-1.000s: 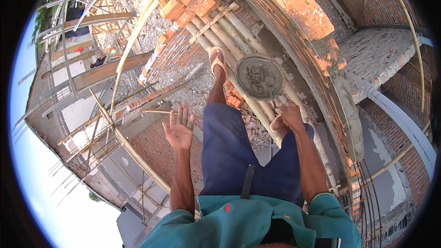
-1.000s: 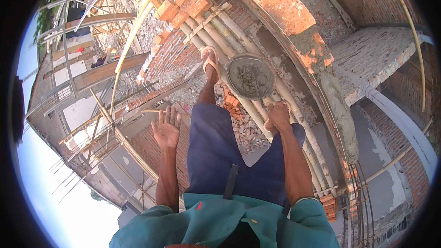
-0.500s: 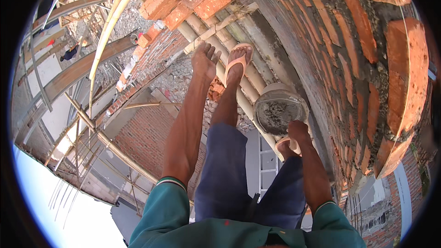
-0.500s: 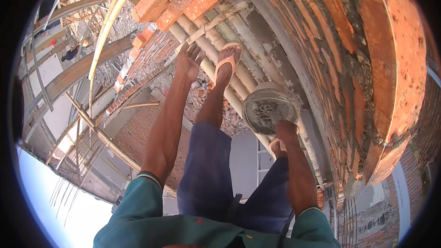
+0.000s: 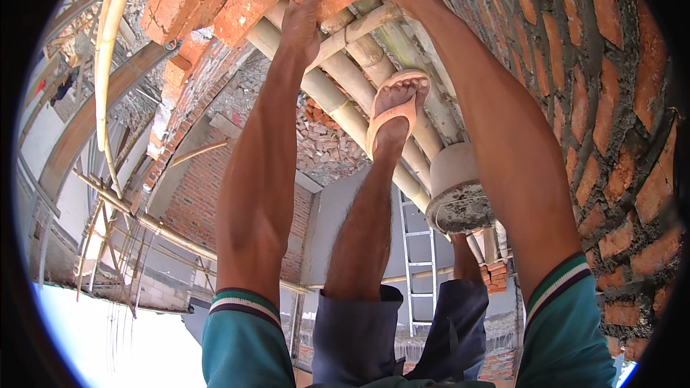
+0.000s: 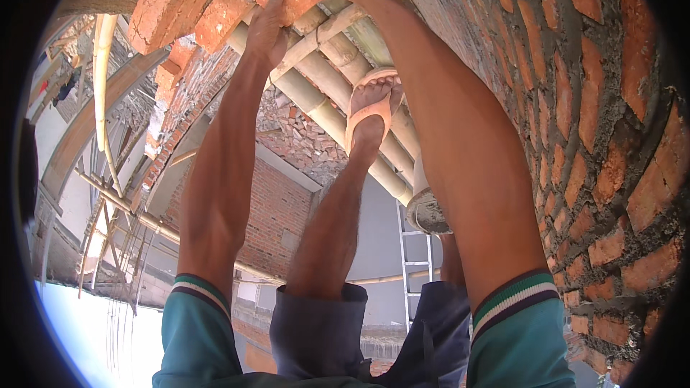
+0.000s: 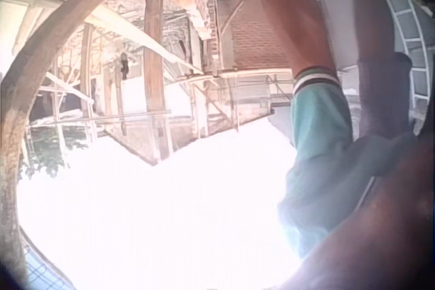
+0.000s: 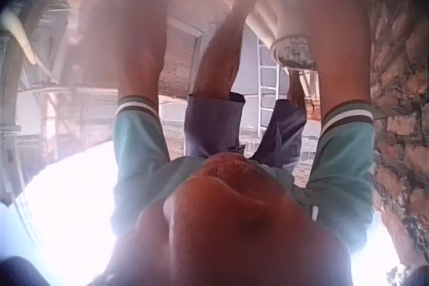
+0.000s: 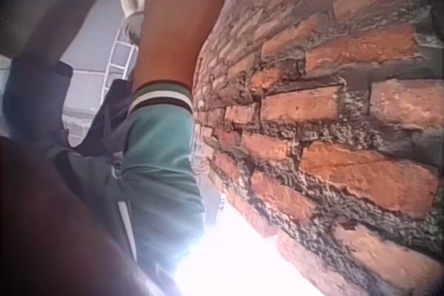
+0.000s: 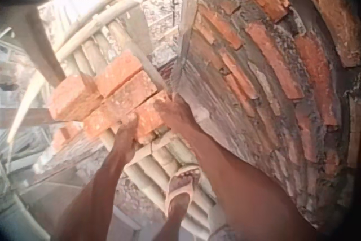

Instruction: The person scoops mortar from a head pan with a trowel, spreads it on a bamboo scaffold, and places red bricks to build a wall. The person repeatedly applies mortar and sets bricks in a linear sequence along the scaffold.

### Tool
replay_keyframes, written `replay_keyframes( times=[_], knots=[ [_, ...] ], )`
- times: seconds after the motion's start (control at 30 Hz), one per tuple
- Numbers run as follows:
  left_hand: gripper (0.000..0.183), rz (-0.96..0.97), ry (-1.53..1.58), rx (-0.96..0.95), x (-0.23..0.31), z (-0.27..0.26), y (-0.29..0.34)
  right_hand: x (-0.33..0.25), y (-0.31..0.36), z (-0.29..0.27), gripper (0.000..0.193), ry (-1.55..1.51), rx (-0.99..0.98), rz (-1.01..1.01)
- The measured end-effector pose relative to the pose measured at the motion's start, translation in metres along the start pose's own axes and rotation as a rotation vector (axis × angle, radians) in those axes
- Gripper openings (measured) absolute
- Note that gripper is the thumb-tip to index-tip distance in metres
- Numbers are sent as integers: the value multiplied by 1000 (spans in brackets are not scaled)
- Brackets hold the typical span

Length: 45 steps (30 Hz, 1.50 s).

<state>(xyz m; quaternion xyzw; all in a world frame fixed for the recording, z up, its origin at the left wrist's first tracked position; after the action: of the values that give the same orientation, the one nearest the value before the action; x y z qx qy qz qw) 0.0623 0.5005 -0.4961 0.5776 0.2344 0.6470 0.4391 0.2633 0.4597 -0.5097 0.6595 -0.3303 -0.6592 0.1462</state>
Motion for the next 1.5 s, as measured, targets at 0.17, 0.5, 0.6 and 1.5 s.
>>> replay_keyframes(
  times=[0.17,0.5,0.6,1.5],
  knots=[
    [65,77,166,-27,-24,-1,46,-12,77,-3,100,179,201,-101],
    [88,33,230,102,-41,-60,153,-86,82,37,76,618,31,-459],
    [80,80,83,340,-46,-85,168,-100,27,67,58,1197,104,-863],
    [74,80,-173,25,-81,123,347,31,668,-177,101,-582,294,551]
  ],
)
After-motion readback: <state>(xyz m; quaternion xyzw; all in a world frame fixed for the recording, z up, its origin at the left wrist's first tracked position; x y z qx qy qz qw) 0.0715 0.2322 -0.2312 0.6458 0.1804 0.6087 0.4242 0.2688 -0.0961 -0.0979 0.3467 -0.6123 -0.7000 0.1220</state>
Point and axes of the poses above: each hand's wrist, its own y-axis away from the middle knuckle, its own z-axis out of the palm, x = y × z, the point moved 7 cm from there along -y, towards the middle knuckle, and after that the axes turned 3 degrees about -z, right-handed, at the moved point
